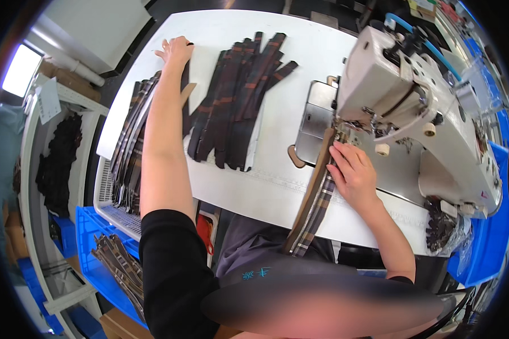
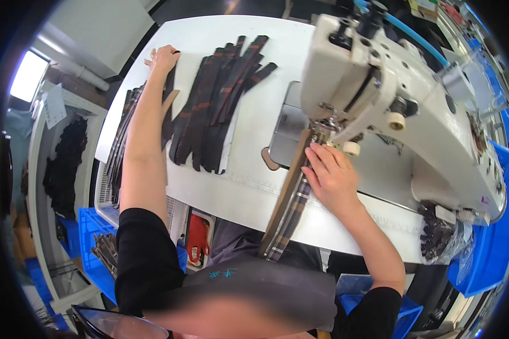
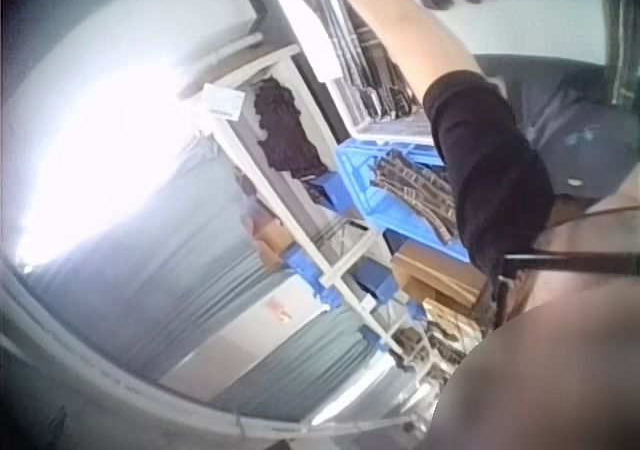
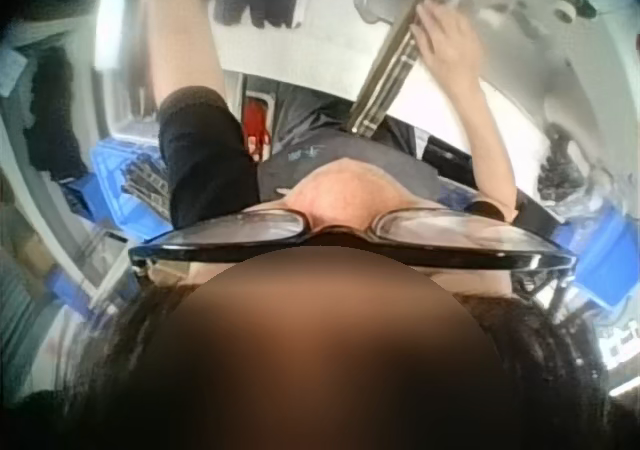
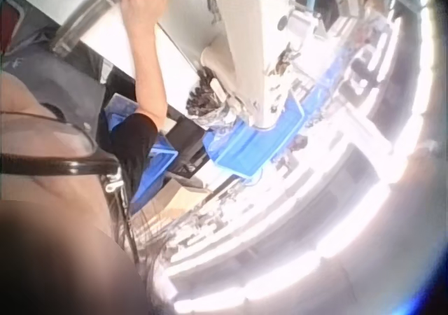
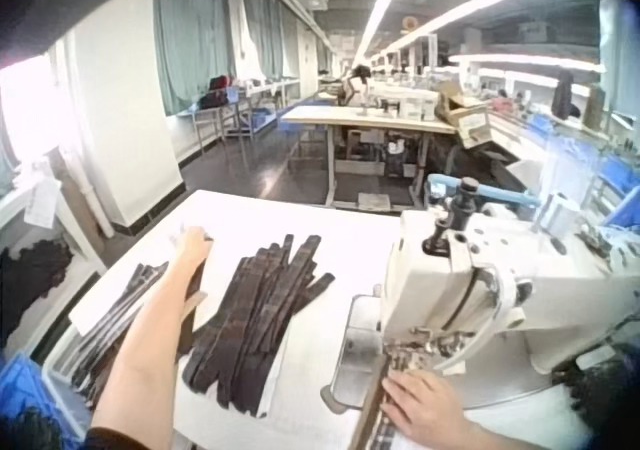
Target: Using an industrial sewing machine to stitch leather belt components.
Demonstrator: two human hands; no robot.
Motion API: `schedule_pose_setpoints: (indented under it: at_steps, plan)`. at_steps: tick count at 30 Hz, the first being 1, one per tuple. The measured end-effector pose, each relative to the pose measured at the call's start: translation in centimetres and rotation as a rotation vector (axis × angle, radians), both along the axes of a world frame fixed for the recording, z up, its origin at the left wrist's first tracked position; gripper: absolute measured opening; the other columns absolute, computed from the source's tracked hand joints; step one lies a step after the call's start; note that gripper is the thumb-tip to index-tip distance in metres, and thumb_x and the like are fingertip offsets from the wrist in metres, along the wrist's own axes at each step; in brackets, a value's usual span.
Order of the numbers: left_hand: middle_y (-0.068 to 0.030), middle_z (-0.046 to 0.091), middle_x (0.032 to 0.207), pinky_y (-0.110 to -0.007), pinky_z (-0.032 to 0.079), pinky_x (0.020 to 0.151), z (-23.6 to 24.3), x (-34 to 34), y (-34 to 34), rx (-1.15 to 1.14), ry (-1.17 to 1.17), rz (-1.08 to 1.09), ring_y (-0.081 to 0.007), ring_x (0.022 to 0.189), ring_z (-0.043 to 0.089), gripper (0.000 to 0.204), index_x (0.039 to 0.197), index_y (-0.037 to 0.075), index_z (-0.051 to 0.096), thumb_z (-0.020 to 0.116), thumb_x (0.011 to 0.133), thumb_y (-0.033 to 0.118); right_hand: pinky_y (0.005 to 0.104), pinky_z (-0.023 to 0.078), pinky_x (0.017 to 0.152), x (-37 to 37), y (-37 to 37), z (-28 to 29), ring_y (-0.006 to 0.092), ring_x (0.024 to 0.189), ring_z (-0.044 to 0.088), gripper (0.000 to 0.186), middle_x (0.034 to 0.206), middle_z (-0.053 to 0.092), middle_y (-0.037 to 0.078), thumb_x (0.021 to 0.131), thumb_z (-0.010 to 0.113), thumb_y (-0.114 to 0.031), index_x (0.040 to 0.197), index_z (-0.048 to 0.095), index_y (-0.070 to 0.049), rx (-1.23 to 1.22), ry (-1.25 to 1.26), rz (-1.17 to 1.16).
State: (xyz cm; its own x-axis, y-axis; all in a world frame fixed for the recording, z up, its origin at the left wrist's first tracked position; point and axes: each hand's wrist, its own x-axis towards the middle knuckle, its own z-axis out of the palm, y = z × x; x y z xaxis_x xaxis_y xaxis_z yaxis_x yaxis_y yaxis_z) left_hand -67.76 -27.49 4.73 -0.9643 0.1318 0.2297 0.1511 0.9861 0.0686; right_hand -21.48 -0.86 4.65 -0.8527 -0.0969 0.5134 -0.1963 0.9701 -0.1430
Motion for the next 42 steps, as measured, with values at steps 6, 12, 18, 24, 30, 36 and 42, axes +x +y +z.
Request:
schedule_pose_setpoints:
  at_steps: [6,12,18,24,30,36,42]
  plan:
    - [-0.0024,0.067,0.082,-0.031,0.047,0.066,6.5,6.7,3.1,0.705,0.368,-0.577,-0.0141,0.072,0.061,0.020,0.109,0.013,0.067,0.058,0.093,0.020,0.0359,0.049,0.085,-0.1,0.1,-0.4,0.0243,0.106,0.057,0.035,0.116,0.062,0.005,0.078,0.073,-0.021,0.108,0.067,-0.003,0.007,0.005,-0.003]
    - [-0.0052,0.070,0.091,-0.024,0.049,0.062,14.7,32.2,5.3,0.804,-0.651,-0.959,-0.0070,0.069,0.061,0.027,0.116,0.003,0.066,0.054,0.093,0.008,0.0343,0.050,0.081,0.3,0.8,-1.1,0.0236,0.105,0.057,0.033,0.114,0.062,0.005,0.081,0.071,-0.023,0.107,0.067,-0.004,0.043,0.039,-0.056]
    - [-0.0112,0.063,0.121,-0.043,0.045,0.095,3.1,33.6,6.1,0.110,0.115,-1.337,-0.0245,0.109,0.062,0.042,0.118,0.003,0.064,0.059,0.076,-0.001,0.0341,0.050,0.082,-0.1,-0.2,-0.7,0.0237,0.105,0.057,0.033,0.113,0.063,0.005,0.080,0.071,-0.022,0.106,0.067,-0.003,0.017,0.068,-0.020]
    - [-0.0049,0.058,0.111,-0.042,0.047,0.089,1.5,32.9,10.2,0.242,0.396,-1.358,-0.0252,0.093,0.058,0.048,0.115,0.007,0.067,0.064,0.067,0.004,0.0350,0.050,0.083,0.4,0.3,-1.1,0.0242,0.106,0.058,0.033,0.115,0.062,0.006,0.078,0.073,-0.020,0.107,0.067,-0.003,0.012,0.031,-0.061]
    - [-0.0070,0.056,0.103,-0.038,0.046,0.091,-0.5,31.0,13.2,0.322,0.207,-1.439,-0.0252,0.091,0.056,0.050,0.117,0.004,0.062,0.063,0.068,0.004,0.0333,0.048,0.083,0.3,0.0,-0.2,0.0209,0.106,0.056,0.036,0.112,0.061,0.005,0.076,0.073,-0.023,0.104,0.066,-0.002,0.038,-0.001,-0.066]
    - [-0.0052,0.060,0.114,-0.053,0.032,0.105,-1.0,31.7,12.3,0.311,0.119,-1.354,-0.0214,0.106,0.058,0.041,0.113,0.005,0.064,0.061,0.072,0.000,0.0328,0.047,0.082,0.2,0.1,-0.3,0.0190,0.101,0.055,0.039,0.111,0.061,0.004,0.075,0.073,-0.024,0.106,0.065,-0.002,0.019,-0.017,-0.064]
    - [-0.0052,0.061,0.116,-0.057,0.028,0.108,-1.1,31.5,12.2,0.305,0.150,-1.357,-0.0194,0.107,0.060,0.038,0.110,0.004,0.064,0.061,0.072,-0.001,0.0355,0.049,0.084,0.3,0.2,-0.1,0.0238,0.111,0.055,0.043,0.121,0.060,0.005,0.075,0.074,-0.019,0.114,0.064,-0.004,-0.025,-0.103,-0.070]
